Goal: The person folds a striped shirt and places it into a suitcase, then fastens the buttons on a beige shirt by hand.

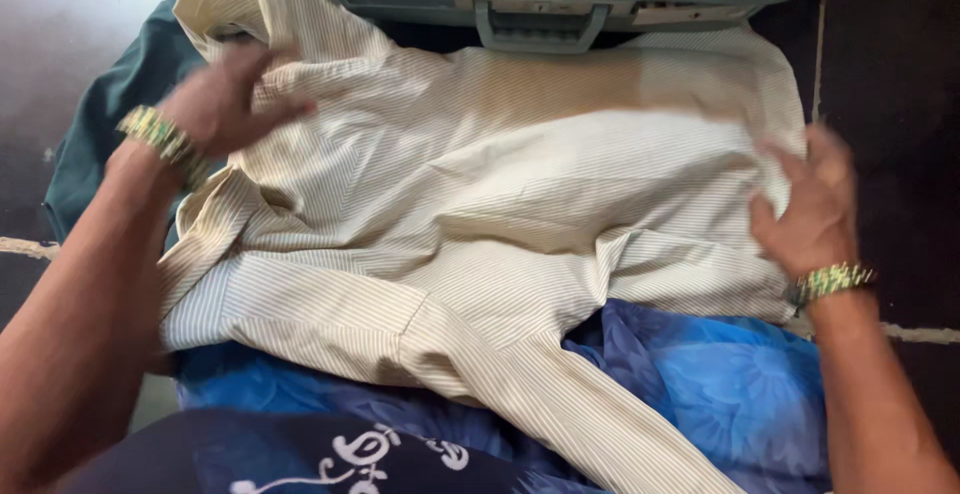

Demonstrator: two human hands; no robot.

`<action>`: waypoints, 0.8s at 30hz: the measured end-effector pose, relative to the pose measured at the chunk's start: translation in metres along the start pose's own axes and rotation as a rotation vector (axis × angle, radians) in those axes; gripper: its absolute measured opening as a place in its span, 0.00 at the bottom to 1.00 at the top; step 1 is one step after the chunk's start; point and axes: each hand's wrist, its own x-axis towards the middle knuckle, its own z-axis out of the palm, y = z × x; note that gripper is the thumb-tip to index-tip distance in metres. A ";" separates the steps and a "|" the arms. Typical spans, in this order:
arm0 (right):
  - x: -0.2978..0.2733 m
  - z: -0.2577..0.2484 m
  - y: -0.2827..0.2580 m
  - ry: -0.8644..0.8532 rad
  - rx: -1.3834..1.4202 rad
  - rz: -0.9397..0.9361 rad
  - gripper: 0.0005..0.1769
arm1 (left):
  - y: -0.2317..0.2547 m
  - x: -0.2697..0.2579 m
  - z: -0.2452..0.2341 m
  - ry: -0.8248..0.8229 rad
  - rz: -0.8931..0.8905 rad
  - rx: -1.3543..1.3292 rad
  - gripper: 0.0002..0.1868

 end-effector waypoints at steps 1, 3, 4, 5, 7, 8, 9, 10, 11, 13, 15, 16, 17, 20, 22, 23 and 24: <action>-0.013 0.003 -0.005 -0.074 0.055 -0.020 0.36 | 0.012 -0.021 -0.003 -0.158 -0.096 0.046 0.43; -0.036 0.010 -0.015 -0.186 0.103 -0.059 0.36 | 0.030 -0.063 -0.004 -0.368 -0.174 0.033 0.48; -0.046 0.015 -0.022 -0.225 0.095 -0.077 0.37 | 0.033 -0.082 -0.005 -0.423 -0.151 -0.027 0.51; -0.051 0.019 -0.026 -0.263 0.087 -0.097 0.38 | 0.035 -0.095 -0.003 -0.398 -0.073 0.079 0.51; -0.054 0.023 -0.028 -0.442 -0.049 0.040 0.35 | 0.032 -0.123 0.002 -0.349 0.087 0.289 0.52; -0.055 0.025 -0.028 -0.529 -0.116 0.110 0.34 | 0.030 -0.136 0.005 -0.250 0.251 0.280 0.50; -0.052 0.026 -0.027 -0.534 -0.147 0.106 0.30 | 0.028 -0.145 0.006 -0.138 0.410 0.269 0.48; -0.048 0.026 -0.025 -0.538 -0.177 0.103 0.26 | 0.027 -0.152 0.007 -0.018 0.564 0.255 0.46; -0.047 0.023 -0.023 -0.541 -0.208 0.100 0.22 | 0.028 -0.160 0.006 -0.143 0.443 0.247 0.46; -0.050 0.005 -0.013 -0.453 -0.196 0.037 0.19 | 0.034 -0.176 0.003 -0.382 0.185 0.229 0.47; -0.061 -0.013 -0.012 -0.352 -0.087 0.051 0.17 | 0.043 -0.187 0.009 -0.450 0.006 0.360 0.43; -0.072 -0.025 -0.012 -0.293 0.015 0.097 0.15 | 0.044 -0.193 0.014 -0.481 -0.084 0.424 0.41; -0.082 -0.038 -0.014 -0.234 0.114 0.146 0.14 | 0.042 -0.198 0.017 -0.372 -0.022 0.428 0.33; -0.107 -0.065 -0.024 -0.172 0.085 0.201 0.12 | 0.026 -0.209 0.020 -0.154 0.027 0.385 0.19; -0.117 -0.079 -0.027 -0.269 0.021 0.325 0.13 | 0.020 -0.216 0.020 -0.162 -0.074 0.280 0.22; -0.120 -0.082 -0.029 -0.318 -0.009 0.389 0.13 | 0.020 -0.217 0.018 -0.165 -0.105 0.223 0.26; -0.123 -0.085 -0.031 -0.327 -0.032 0.380 0.13 | 0.021 -0.219 0.014 -0.167 -0.098 0.155 0.35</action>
